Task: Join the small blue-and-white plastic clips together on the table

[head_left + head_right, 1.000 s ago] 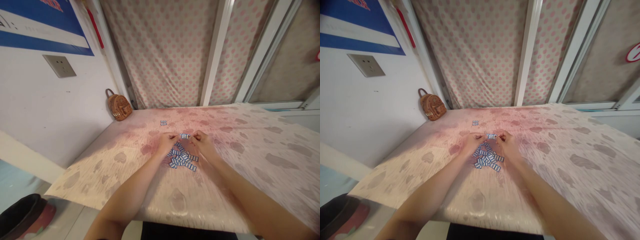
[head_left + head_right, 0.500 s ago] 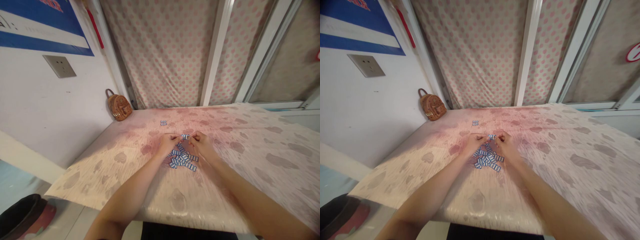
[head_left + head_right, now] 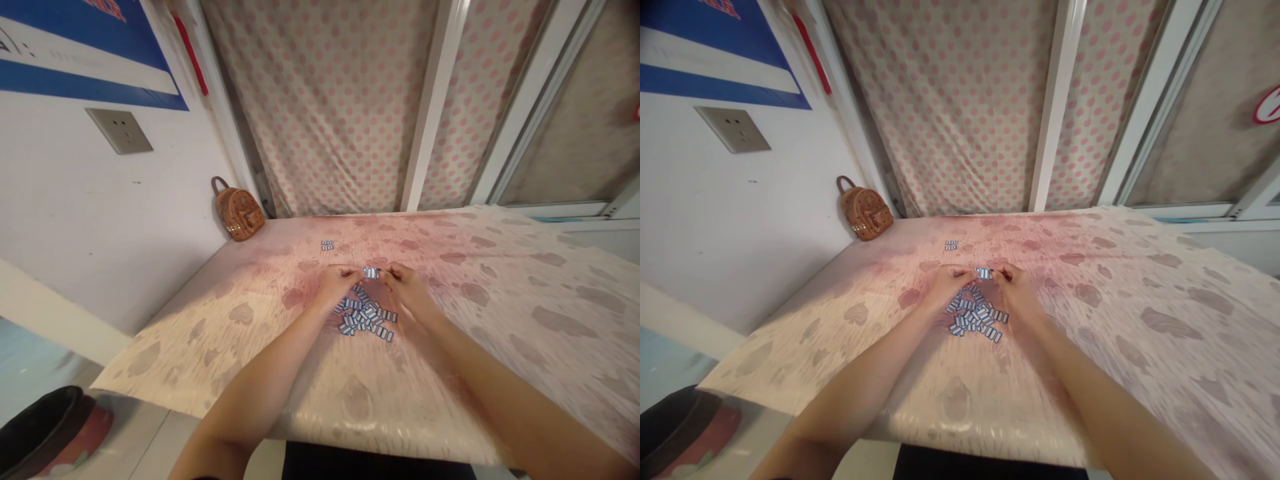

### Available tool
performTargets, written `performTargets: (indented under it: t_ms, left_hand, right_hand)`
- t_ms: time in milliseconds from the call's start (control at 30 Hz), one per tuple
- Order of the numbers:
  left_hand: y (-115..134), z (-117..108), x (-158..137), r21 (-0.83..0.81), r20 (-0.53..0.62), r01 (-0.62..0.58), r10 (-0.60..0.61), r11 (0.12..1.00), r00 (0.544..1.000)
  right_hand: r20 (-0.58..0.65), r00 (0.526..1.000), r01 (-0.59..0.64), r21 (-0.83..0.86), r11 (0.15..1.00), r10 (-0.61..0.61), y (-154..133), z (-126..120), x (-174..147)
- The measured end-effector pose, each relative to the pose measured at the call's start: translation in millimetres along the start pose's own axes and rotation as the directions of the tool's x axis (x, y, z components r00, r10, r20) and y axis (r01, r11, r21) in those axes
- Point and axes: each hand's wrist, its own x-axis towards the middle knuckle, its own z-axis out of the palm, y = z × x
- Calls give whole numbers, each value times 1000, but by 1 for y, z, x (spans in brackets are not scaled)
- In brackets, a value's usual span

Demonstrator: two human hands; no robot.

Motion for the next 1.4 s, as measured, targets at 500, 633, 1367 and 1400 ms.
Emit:
performTargets:
  t_ms: [500,633,1367,1400]
  left_hand:
    - [0,-19,6,-30,-165,-36,30,999,986]
    - [0,-18,5,-38,-159,-29,22,999,987]
    - [-9,-14,8,-11,-158,-18,16,1000,987]
    - [-10,-13,8,-3,-155,-22,21,1000,988]
  right_hand:
    - [472,864,117,-524,843,174,-5,-20,-6]
    - [532,833,182,-523,833,151,-9,-17,-7]
    - [90,992,111,-330,938,-85,-6,-24,2]
    - [80,994,98,-268,958,-79,-6,-23,2]
